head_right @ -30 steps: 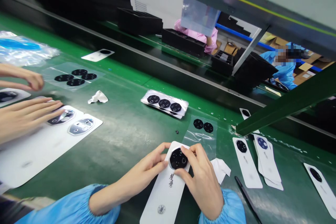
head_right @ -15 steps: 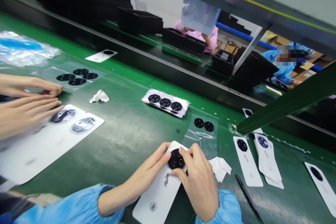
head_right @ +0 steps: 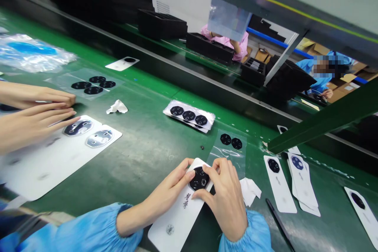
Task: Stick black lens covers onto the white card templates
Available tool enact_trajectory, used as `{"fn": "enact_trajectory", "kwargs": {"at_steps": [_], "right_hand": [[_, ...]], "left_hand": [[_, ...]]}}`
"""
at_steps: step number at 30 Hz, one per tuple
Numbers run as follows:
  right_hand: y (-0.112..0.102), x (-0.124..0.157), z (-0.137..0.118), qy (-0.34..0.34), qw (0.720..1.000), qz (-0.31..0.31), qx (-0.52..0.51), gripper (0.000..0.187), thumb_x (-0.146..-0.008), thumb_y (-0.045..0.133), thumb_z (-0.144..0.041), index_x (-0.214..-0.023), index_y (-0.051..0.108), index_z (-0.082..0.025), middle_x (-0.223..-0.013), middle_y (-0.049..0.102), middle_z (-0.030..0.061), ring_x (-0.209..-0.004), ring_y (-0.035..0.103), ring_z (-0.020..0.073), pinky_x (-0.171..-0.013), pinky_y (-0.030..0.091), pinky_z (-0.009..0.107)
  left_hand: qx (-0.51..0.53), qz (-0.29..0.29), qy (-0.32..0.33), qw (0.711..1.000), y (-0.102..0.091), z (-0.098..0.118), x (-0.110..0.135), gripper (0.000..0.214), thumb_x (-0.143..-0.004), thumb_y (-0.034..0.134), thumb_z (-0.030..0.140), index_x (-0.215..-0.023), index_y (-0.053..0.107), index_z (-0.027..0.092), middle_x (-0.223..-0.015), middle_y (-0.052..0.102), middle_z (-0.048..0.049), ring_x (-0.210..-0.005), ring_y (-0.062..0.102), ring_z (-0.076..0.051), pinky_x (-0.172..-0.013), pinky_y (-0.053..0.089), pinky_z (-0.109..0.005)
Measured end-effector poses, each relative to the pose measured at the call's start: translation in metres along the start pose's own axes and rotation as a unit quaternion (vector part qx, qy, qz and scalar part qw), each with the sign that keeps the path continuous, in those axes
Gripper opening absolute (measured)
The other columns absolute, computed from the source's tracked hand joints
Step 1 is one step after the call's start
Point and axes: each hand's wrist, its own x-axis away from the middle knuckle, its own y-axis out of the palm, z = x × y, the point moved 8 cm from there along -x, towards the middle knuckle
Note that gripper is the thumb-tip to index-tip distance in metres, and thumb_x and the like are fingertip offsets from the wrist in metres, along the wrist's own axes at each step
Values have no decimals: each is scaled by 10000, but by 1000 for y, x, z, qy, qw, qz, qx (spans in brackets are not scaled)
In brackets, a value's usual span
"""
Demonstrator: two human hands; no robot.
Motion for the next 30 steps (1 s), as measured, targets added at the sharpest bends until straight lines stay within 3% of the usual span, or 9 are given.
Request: {"fn": "enact_trajectory", "kwargs": {"at_steps": [8,11,14,17,19,22,25,30], "right_hand": [[-1,0,12,1,998,9,-70,439,-700,743,-421,-1064,602,-222,-930,465,59,-866,487,242,-768,469,422],[0,3,27,66,988,26,-138,461,-770,672,-431,-1176,559,-243,-1028,463,68,-918,503,231,-807,469,403],[5,13,46,183,946,64,-259,397,-856,563,-407,-1211,511,-236,-1060,497,72,-844,552,185,-696,500,324],[23,22,50,267,874,45,-404,410,-852,547,-458,-1158,519,-188,-853,587,38,-663,585,152,-557,493,270],[36,25,44,292,834,2,-469,406,-834,558,-495,-1074,554,-167,-692,596,0,-548,563,136,-514,476,262],[45,27,36,307,792,-23,-528,341,-826,579,-488,-931,585,-164,-612,595,-17,-539,579,142,-518,471,260],[47,29,37,319,769,-11,-553,294,-825,595,-465,-838,578,-172,-605,596,-18,-577,606,153,-497,462,250],[43,30,37,323,775,9,-543,299,-814,605,-476,-754,548,-188,-577,590,-24,-578,623,162,-490,478,255]], "left_hand": [[14,10,10,1000,-3,2,-1,227,-921,387,397,-1015,461,205,-802,553,13,-715,487,-145,-681,376,-266],[34,10,-3,999,-3,0,-1,240,-922,386,420,-1007,448,205,-752,539,24,-643,476,-128,-612,370,-250],[62,11,-9,998,-3,-1,0,252,-915,401,445,-990,437,207,-721,535,32,-595,476,-115,-557,361,-235],[75,23,-3,997,-5,-1,-1,266,-910,412,461,-977,440,205,-723,553,28,-590,500,-115,-554,374,-234],[78,30,-4,997,-6,-2,-2,281,-902,420,475,-971,441,204,-730,573,20,-591,522,-121,-552,383,-236],[95,26,-18,995,-5,-4,-2,290,-887,447,488,-960,436,207,-714,583,19,-567,541,-124,-539,391,-236],[136,15,-46,990,-1,-6,-1,302,-877,466,499,-970,437,213,-707,587,18,-564,558,-127,-530,397,-230],[184,-31,-87,978,8,-3,1,372,-823,575,495,-1045,458,220,-733,598,19,-569,546,-106,-523,398,-207]]}}
